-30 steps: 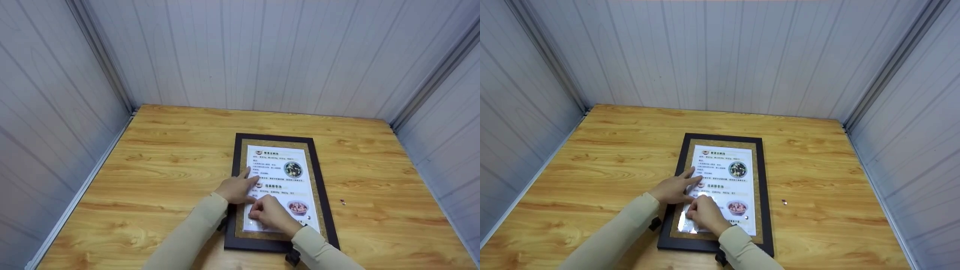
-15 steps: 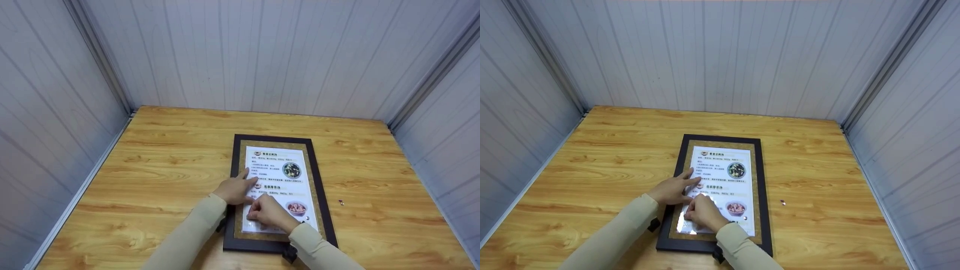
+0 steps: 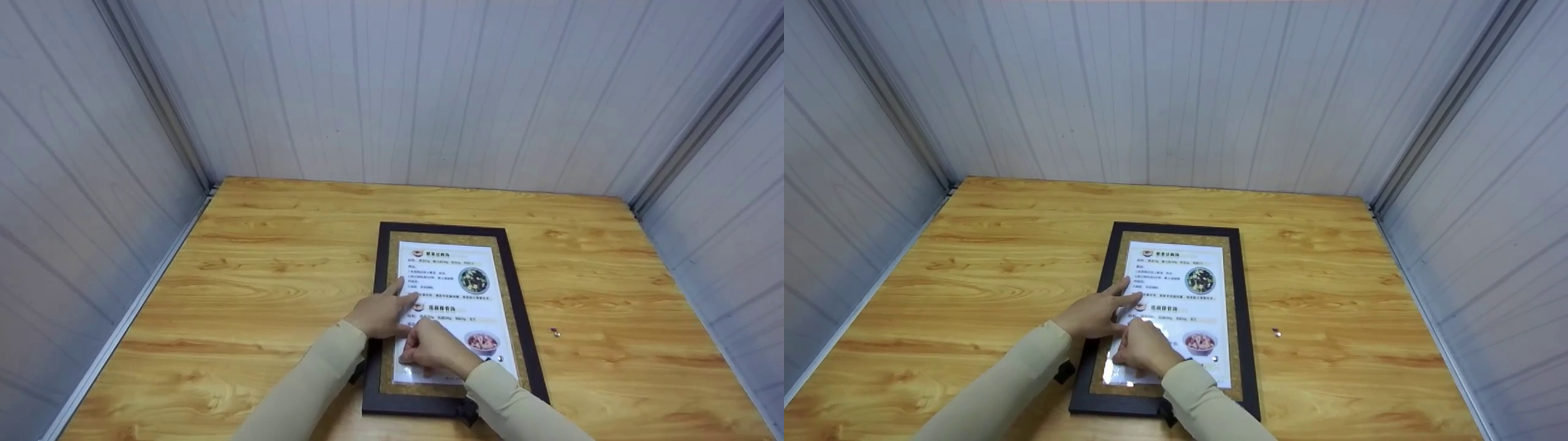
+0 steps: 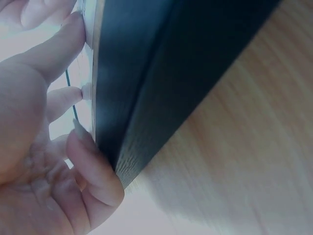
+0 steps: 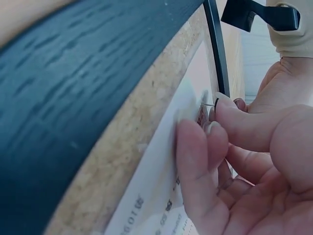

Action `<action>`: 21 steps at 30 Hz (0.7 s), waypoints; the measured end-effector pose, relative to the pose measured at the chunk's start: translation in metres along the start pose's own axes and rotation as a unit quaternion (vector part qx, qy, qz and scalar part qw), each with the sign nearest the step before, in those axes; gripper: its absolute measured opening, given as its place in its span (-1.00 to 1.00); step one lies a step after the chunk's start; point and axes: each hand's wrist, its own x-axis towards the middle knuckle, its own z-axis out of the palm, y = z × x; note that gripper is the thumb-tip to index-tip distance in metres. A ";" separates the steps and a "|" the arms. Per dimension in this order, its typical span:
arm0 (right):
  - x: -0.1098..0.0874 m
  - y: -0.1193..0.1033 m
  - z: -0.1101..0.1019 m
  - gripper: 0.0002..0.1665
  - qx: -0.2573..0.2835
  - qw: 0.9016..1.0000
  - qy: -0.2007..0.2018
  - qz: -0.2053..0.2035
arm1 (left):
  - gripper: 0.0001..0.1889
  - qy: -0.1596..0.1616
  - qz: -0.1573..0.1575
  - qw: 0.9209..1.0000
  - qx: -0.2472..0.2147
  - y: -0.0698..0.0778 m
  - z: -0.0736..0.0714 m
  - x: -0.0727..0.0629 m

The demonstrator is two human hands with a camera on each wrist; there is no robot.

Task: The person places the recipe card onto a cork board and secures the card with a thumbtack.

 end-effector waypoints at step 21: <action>0.004 -0.004 -0.006 -0.76 -0.004 1.000 -0.017 0.004 | -0.39 0.000 -0.007 1.000 -0.023 0.000 0.000 0.001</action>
